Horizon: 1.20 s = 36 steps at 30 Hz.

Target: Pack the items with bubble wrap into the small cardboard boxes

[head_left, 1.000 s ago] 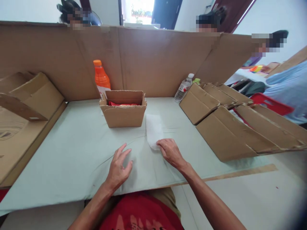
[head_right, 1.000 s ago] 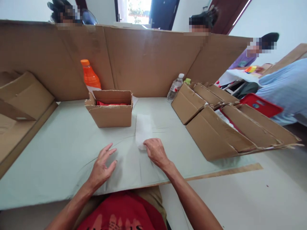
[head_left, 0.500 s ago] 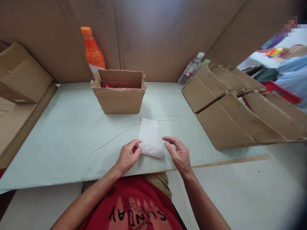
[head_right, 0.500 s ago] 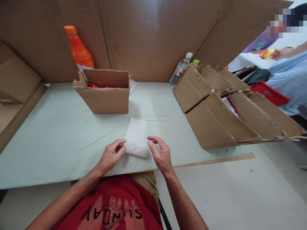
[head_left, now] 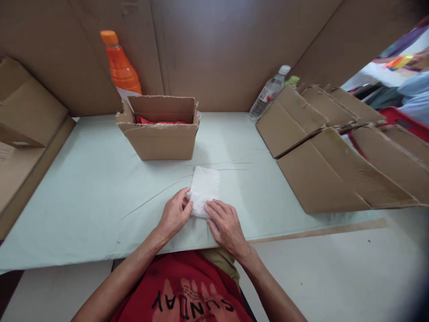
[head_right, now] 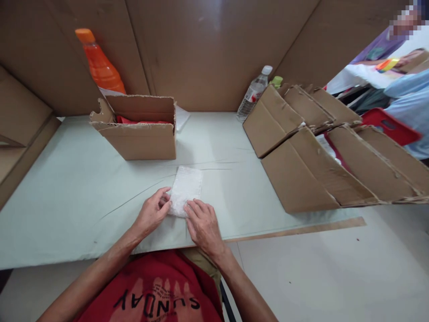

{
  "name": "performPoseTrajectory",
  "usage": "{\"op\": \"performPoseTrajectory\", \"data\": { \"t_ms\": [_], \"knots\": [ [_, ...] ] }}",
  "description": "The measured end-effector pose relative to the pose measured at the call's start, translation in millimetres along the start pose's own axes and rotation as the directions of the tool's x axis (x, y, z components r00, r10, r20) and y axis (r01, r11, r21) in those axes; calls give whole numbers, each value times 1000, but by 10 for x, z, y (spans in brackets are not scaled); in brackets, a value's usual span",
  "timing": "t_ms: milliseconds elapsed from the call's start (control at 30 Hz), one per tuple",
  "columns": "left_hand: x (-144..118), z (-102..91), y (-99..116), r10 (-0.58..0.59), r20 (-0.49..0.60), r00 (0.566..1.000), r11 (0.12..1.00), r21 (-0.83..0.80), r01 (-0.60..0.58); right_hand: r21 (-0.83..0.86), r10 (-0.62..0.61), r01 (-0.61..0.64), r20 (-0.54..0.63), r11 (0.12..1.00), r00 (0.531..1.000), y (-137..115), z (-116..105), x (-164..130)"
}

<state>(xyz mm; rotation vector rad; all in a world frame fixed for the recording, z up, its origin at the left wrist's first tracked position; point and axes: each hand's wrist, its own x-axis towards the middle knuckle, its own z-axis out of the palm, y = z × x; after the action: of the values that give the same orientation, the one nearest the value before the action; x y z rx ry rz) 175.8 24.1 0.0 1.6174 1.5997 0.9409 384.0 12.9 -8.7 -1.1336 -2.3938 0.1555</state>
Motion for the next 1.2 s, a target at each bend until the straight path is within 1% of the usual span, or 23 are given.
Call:
{"op": "performPoseTrajectory", "data": {
  "t_ms": [33,100,167,200,267,300,367,433,467,500,567,633,667,700,733,800,867,933,1033,1067,1100,1133,1200],
  "knots": [
    [-28,-31,11,40,-11,999,999,24,-40,0,4,-4,1,1000,1000,23,21,9],
    [-102,-96,35,189,-20,982,977,108,-186,14,0,0,-13,1000,1000,51,40,24],
    [-180,-145,53,364,30,931,909,206,-362,46,-4,6,-32,999,999,55,28,40],
    [-213,-158,56,427,70,902,870,239,-430,68,-2,4,-35,998,999,52,13,48],
    [-259,-161,49,480,130,867,829,255,-497,126,11,-8,-25,992,1000,39,-24,64],
    [-272,-154,40,488,138,862,826,246,-507,164,23,-21,-13,986,1000,32,-42,72],
    [-280,-131,14,475,123,871,846,209,-491,250,63,-65,18,966,998,22,-67,80],
    [-268,-106,-14,421,98,902,886,169,-432,315,116,-123,43,941,992,16,-76,81],
    [-254,-94,-26,378,86,922,908,158,-388,327,145,-148,34,933,989,11,-78,77],
    [-235,-81,-37,332,75,940,928,154,-340,321,171,-163,2,933,985,4,-81,72],
    [-184,-55,-52,253,55,966,953,158,-259,258,198,-162,-122,953,973,-22,-97,55],
    [-123,-25,-59,211,40,977,961,174,-214,162,175,-137,-246,977,953,-64,-125,35],
    [-93,-9,-58,202,37,979,961,184,-206,118,145,-116,-272,986,951,-89,-137,27],
    [-65,7,-56,196,35,980,961,194,-199,83,112,-93,-266,992,957,-113,-143,21],
    [-41,21,-51,192,34,981,959,205,-195,57,81,-70,-234,996,969,-133,-140,21],
    [-11,41,-39,194,28,981,955,225,-195,20,38,-36,-128,999,991,-152,-107,36],
    [-11,39,-31,205,9,979,950,240,-201,3,32,-32,-39,999,999,-140,-54,68],
    [-48,5,-33,265,-5,964,934,251,-255,17,45,-44,-16,999,999,-108,-15,104],
    [-167,-86,-50,410,45,911,883,231,-409,118,63,-59,-28,991,998,-74,-24,130],
    [-217,-117,-56,436,70,897,874,205,-441,173,65,-61,-17,983,998,-71,-40,128],
    [-266,-145,-59,440,88,894,876,174,-449,229,69,-69,9,971,998,-72,-58,120],
    [-311,-166,-61,425,96,900,888,146,-435,278,76,-85,45,957,996,-76,-74,110],
    [-369,-185,-58,364,92,927,922,108,-372,333,92,-126,115,935,989,-88,-99,82]
  ]
}}
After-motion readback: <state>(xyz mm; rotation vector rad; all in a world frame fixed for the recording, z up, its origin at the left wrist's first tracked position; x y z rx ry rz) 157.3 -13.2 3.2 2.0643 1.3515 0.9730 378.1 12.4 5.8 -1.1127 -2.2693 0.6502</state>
